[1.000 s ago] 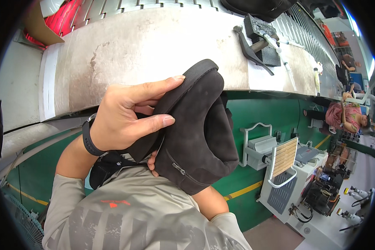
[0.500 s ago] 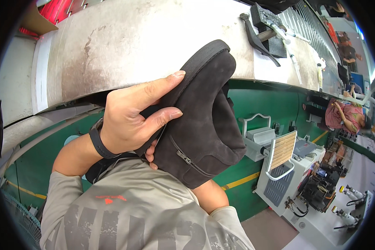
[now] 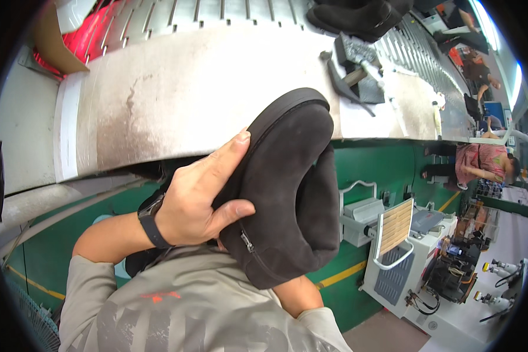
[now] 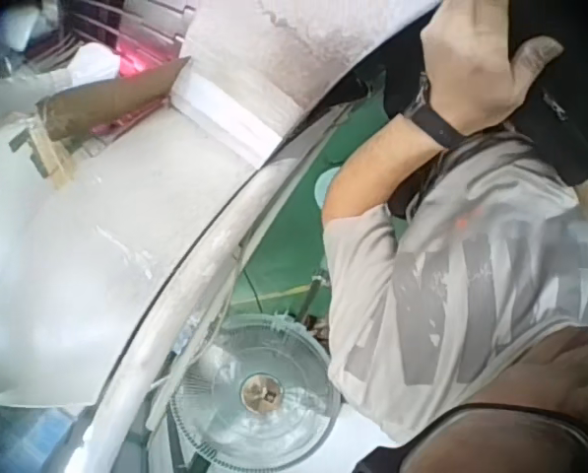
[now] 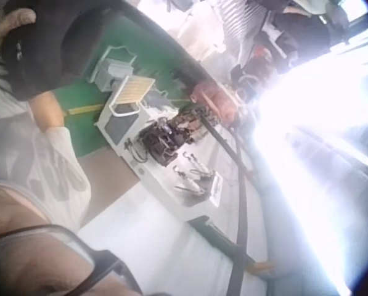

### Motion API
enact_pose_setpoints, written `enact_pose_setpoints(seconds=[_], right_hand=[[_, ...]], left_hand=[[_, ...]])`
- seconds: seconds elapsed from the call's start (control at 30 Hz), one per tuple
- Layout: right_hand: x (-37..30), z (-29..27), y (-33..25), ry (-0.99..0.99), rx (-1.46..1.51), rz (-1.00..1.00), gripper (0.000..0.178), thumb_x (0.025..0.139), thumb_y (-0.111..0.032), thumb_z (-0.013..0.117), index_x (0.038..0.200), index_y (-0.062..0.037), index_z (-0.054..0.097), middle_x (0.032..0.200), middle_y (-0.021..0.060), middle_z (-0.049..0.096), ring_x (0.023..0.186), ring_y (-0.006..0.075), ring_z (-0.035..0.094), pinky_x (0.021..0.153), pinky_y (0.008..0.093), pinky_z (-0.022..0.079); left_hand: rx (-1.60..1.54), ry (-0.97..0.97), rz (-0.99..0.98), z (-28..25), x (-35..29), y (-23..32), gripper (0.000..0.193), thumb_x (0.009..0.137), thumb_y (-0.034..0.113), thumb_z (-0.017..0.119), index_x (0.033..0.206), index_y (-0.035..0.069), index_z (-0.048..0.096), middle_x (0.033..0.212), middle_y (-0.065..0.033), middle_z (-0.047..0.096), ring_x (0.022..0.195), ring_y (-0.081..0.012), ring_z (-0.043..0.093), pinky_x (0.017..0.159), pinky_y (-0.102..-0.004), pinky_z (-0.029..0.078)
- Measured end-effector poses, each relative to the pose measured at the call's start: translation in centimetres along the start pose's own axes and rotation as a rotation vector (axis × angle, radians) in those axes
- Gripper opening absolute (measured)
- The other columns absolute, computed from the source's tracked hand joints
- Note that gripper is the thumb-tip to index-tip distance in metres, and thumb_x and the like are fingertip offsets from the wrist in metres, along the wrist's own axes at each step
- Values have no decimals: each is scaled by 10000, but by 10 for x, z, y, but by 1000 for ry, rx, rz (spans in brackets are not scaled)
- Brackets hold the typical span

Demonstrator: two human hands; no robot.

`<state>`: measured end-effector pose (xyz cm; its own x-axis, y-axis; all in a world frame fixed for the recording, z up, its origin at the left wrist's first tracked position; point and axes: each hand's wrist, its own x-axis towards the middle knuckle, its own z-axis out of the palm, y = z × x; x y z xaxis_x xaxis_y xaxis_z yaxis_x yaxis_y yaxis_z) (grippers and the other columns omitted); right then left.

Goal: The person attaches soles to boots by pressing them together along the edges by hand, then places the assembled boots onto a conveyor belt.

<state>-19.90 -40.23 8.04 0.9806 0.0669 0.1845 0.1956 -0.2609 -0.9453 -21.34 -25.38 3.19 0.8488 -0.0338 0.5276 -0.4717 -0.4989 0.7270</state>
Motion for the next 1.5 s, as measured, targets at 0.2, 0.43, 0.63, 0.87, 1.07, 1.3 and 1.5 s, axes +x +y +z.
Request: enact_pose_setpoints(seconds=[0.2,0.43,0.63,0.87,1.07,1.3,1.5], right_hand=[[6,-2,-36,75,-521,-244,903,1031,-420,699,1667,31,244,1611,279,428,1500,358,464,1234,450,389],[60,26,-12,-247,-620,-326,934,989,-438,753,1653,9,273,1522,276,519,1403,362,546,1152,445,445],[108,62,36,-379,-591,-93,887,978,-465,750,1615,10,354,1431,276,602,1286,395,635,1059,484,516],[124,-1,36,-361,-667,-502,392,950,-406,790,1103,-47,745,892,174,772,771,376,759,679,472,591],[166,-24,-58,-105,-40,-602,427,912,-71,836,1303,44,710,1071,166,798,929,230,783,785,361,621],[168,-16,-89,-320,-190,-692,591,957,-46,817,1496,45,595,1206,178,775,1083,178,741,923,309,616],[219,-26,-101,-709,41,-453,517,1012,-30,740,1495,75,588,1177,163,785,1058,142,730,947,286,590]], left_hand=[[-115,92,41,-23,51,21,1206,867,291,927,1702,-58,130,1702,-340,295,1545,-409,425,1264,-459,335],[-300,-55,-64,-73,111,17,1367,807,302,985,1710,25,-2,1614,-257,469,1414,-325,565,1206,-471,429],[19,-225,-85,-103,160,5,1283,773,374,992,1655,-48,161,1447,-307,609,1329,-418,644,1137,-430,501],[133,-193,-231,-101,152,-19,1277,746,330,1002,1640,-41,170,1294,-298,693,1194,-448,708,1049,-443,558],[178,-149,-136,-88,141,-10,1292,746,321,994,1637,-67,142,1293,-309,679,1195,-467,695,1043,-457,560],[157,-1,0,-72,137,-3,1324,750,298,991,1640,-97,93,1459,-342,546,1321,-499,601,1116,-479,510],[134,45,-20,-76,140,-13,1200,763,246,993,1636,-36,221,1494,-260,563,1377,-407,593,1148,-452,479]])
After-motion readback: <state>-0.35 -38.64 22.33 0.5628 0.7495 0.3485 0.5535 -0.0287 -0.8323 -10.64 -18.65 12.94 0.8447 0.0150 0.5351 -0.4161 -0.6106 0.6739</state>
